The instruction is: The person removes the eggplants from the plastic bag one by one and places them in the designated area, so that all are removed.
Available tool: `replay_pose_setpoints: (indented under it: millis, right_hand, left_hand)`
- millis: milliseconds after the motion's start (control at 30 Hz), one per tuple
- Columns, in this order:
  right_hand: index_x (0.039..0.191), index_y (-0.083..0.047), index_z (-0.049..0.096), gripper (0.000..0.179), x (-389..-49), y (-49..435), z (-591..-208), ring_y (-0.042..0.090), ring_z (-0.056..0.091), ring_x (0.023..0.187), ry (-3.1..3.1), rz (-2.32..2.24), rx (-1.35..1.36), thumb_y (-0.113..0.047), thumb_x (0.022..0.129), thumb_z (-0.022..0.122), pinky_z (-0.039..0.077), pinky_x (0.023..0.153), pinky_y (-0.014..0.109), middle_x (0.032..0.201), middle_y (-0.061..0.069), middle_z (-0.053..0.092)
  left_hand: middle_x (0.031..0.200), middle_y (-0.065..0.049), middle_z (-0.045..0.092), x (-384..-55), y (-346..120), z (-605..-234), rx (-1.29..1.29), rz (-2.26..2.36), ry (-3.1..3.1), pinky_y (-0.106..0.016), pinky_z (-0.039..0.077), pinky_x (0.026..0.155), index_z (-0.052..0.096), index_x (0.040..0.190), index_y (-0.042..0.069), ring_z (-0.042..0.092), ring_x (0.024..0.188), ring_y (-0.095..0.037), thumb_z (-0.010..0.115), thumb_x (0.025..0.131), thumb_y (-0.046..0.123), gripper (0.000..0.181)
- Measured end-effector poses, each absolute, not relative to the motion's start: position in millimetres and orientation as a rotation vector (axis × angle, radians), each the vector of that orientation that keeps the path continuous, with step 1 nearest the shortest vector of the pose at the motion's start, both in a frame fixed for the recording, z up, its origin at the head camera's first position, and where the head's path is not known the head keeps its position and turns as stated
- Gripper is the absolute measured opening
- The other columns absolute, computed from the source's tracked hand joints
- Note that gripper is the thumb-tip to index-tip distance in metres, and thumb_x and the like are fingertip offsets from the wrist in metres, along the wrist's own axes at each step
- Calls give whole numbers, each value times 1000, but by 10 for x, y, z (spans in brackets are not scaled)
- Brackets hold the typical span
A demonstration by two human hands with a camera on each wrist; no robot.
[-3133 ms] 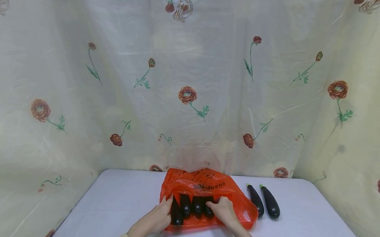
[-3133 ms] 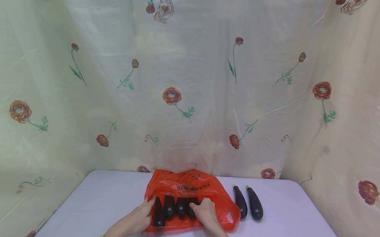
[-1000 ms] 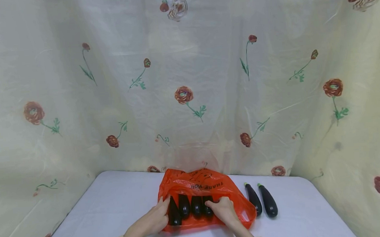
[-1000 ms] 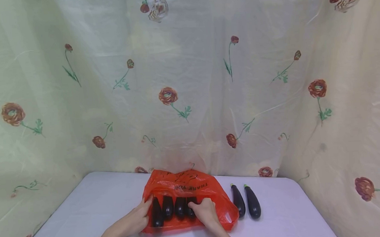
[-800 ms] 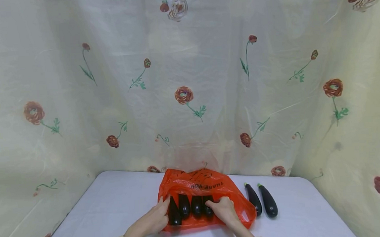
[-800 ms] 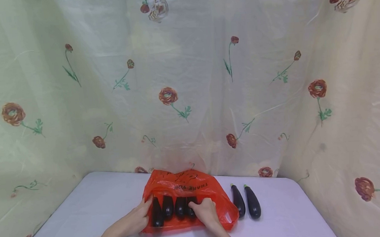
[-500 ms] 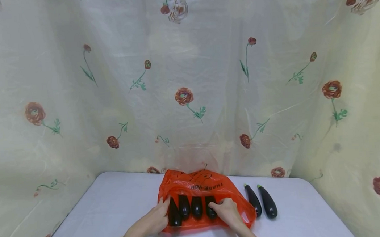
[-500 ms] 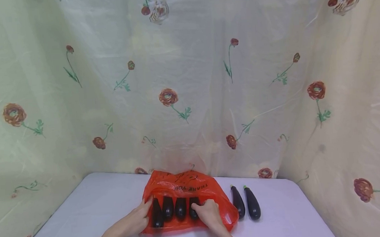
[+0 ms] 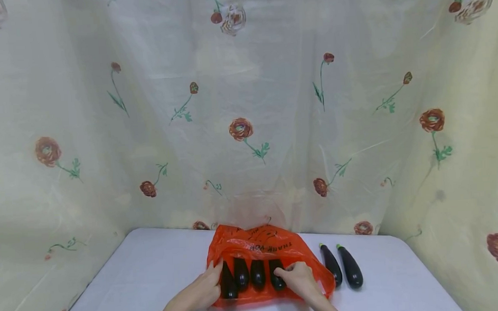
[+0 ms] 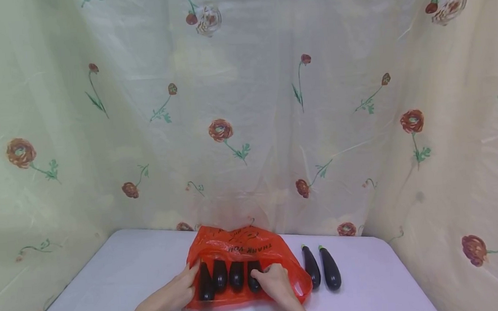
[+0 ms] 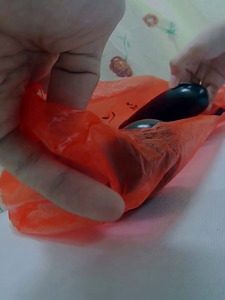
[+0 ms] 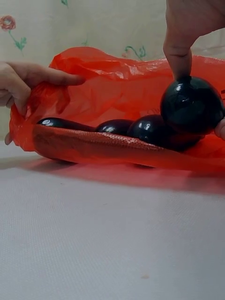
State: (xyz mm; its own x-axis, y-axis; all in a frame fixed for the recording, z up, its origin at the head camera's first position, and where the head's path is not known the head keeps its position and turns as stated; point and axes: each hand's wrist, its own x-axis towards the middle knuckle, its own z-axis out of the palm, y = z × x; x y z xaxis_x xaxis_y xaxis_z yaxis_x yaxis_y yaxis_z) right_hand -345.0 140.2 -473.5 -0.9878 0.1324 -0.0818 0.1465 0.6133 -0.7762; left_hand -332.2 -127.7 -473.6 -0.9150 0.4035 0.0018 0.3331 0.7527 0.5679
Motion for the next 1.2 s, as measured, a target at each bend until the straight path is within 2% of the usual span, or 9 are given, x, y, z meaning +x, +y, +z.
replay_pose_setpoints:
  millis: [133,333,500,667,833,1200]
  right_hand:
    - [55,-16,51,35,-3438,1419,-4710,9,41,50,2806,-1323,242,-33,80,69,29,48,22,50,-6,39]
    - [61,-10,63,30,-3387,1446,-4702,11,45,53,2810,-1265,234,-32,80,71,32,51,22,51,-5,42]
    - [62,-8,65,29,-3302,1513,-4713,12,47,56,2831,-1233,240,-32,78,71,33,52,23,52,-4,47]
    - [74,-6,70,26,-3212,1576,-4703,13,51,60,2788,-1220,275,-31,79,71,36,53,23,61,-1,56]
    - [85,-3,70,29,-3133,1597,-4661,15,54,63,2751,-1184,292,-32,80,71,40,57,25,67,3,61]
    - [91,-2,71,33,-3004,1652,-4640,17,54,70,2687,-1200,228,-34,81,72,43,62,27,74,3,62]
  left_hand:
    - [151,-38,18,-3312,-1277,-4735,627,851,2861,-56,34,107,24,148,-10,40,131,-40,43,82,2,69]
    - [151,-38,18,-3308,-1269,-4736,618,849,2860,-56,34,107,24,148,-10,40,131,-41,44,83,3,69]
    - [151,-38,18,-3307,-1263,-4739,605,861,2849,-57,33,108,24,148,-10,37,133,-43,45,83,2,69]
    - [151,-38,18,-3292,-1272,-4729,606,866,2849,-57,32,108,23,148,-10,37,133,-42,45,82,2,70]
    - [151,-38,18,-3292,-1282,-4727,615,877,2851,-57,31,109,23,148,-10,34,135,-43,45,83,1,70]
    - [153,-36,16,-3295,-1282,-4728,609,897,2830,-57,32,108,22,148,-10,40,131,-38,46,82,-1,71]
